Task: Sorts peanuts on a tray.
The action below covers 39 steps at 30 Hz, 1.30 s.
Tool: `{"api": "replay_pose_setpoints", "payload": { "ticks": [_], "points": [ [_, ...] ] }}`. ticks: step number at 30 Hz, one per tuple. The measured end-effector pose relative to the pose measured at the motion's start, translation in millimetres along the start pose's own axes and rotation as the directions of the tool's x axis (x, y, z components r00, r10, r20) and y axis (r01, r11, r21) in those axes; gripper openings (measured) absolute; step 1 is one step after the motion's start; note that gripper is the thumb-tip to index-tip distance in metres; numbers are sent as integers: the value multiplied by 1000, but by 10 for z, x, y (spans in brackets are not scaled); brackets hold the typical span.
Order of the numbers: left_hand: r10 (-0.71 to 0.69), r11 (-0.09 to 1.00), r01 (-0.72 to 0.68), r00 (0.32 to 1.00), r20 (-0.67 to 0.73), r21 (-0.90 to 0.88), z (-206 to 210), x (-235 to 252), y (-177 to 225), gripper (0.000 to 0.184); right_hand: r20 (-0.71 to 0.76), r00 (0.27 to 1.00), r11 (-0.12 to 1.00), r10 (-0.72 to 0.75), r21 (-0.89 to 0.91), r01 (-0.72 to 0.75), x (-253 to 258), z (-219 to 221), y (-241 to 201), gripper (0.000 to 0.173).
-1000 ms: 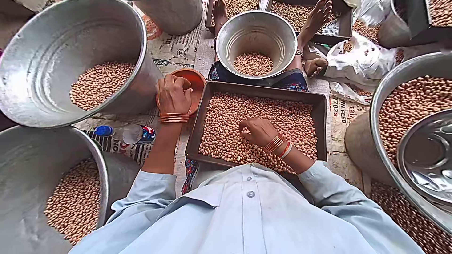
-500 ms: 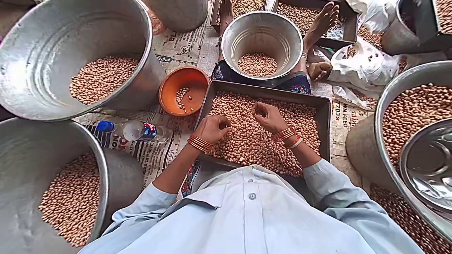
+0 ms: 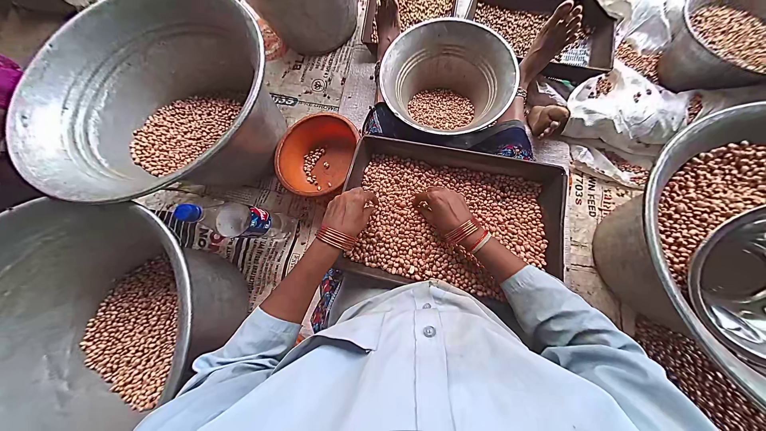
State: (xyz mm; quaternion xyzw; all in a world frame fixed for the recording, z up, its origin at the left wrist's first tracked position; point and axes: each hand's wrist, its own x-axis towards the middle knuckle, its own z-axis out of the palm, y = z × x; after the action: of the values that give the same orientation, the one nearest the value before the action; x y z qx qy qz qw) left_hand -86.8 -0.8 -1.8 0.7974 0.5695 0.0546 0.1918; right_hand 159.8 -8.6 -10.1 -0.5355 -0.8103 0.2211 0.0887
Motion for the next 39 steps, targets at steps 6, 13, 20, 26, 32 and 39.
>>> {"api": "replay_pose_setpoints", "payload": {
  "ticks": [6, 13, 20, 26, 32, 39],
  "points": [
    [94, 995, -93, 995, 20, -40, 30, -27, 78, 16, 142, 980, 989, 139, 23, -144, 8, -46, -27, 25],
    [53, 909, 12, 988, 145, -416, -20, -57, 113, 12, 35, 999, 994, 30, 106, -33, -190, -397, -140, 21],
    [203, 590, 346, 811, 549, -730, -147, -299, 808, 16, 7, 967, 963, -254, 92, 252, -540, -454, -725, 10],
    [77, 857, 41, 975, 206, -513, -368, 70, 195, 4, -168, 964, 976, -205, 36, 214, -648, -538, -538, 14],
    [-58, 997, 66, 984, -166, 44, -704, 273, -175, 14, -129, 990, 996, -56, 58, 63, -734, -570, -228, 16],
    [-123, 961, 117, 992, 7, 251, -155, 472, -94, 16, -124, 991, 997, -59, 49, 65, -654, -617, -173, 10]
  ]
}}
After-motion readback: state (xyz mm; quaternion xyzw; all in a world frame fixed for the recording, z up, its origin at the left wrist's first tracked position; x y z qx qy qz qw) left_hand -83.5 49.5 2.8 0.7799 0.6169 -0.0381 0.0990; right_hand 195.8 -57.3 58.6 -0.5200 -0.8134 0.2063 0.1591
